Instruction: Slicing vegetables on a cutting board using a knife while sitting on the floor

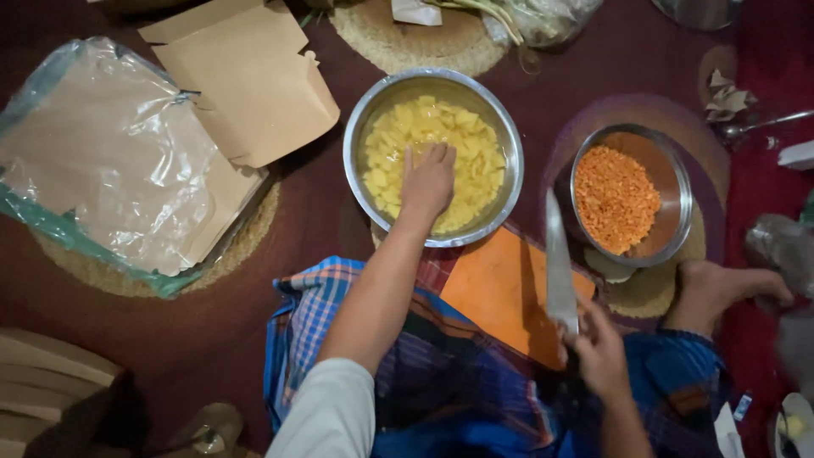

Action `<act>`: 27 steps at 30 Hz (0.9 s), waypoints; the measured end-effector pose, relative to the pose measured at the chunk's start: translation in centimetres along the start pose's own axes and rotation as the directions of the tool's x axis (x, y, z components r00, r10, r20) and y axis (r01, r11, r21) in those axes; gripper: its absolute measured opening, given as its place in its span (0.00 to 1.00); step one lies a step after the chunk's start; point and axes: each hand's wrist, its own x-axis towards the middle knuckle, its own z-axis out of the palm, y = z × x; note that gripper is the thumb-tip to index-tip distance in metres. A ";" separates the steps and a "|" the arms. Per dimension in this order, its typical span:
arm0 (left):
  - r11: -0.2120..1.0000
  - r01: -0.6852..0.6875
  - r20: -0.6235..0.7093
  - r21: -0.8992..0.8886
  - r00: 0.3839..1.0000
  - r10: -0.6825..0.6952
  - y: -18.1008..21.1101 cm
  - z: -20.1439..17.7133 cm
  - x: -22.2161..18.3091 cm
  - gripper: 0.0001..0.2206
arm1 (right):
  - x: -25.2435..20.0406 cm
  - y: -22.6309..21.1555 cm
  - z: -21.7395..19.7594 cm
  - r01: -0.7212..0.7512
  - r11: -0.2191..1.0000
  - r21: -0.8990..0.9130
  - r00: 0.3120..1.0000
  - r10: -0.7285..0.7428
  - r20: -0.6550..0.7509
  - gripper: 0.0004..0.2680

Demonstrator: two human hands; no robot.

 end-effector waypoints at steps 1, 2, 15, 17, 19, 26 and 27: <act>0.999 -0.004 0.052 0.044 0.999 0.002 0.2 0.5 0.4 0.25 | -1.5 0.5 -0.5 -0.022 1.000 0.012 0.999 0.022 0.025 0.24; 0.996 -0.010 0.104 0.088 0.995 0.001 0.5 1.0 0.8 0.26 | -3.0 1.1 -0.9 -0.044 0.999 0.024 0.998 0.043 0.051 0.26; 0.992 -0.011 -0.021 0.126 1.000 0.013 1.0 -1.5 0.3 0.12 | -5.8 8.0 0.1 -0.279 0.881 0.381 0.945 0.323 -0.055 0.29; 0.994 -0.031 -0.146 0.106 0.988 0.047 1.2 -2.9 -0.2 0.05 | -5.1 8.6 0.3 -0.348 0.881 0.320 0.919 0.388 -0.070 0.29; 0.994 -0.073 -0.181 0.078 0.980 0.086 0.2 -2.5 0.2 0.04 | -4.8 9.0 0.2 -0.286 0.903 0.320 0.950 0.310 -0.024 0.29; 0.997 -0.076 -0.102 -0.011 0.992 0.074 -0.4 -1.4 -0.5 0.07 | -5.4 7.8 -0.1 -0.118 0.957 0.265 0.993 0.117 0.021 0.27; 0.997 -0.082 -0.105 -0.009 0.991 0.080 -0.5 -0.9 -0.9 0.07 | -5.5 7.8 -0.1 -0.112 0.957 0.268 0.994 0.112 0.016 0.27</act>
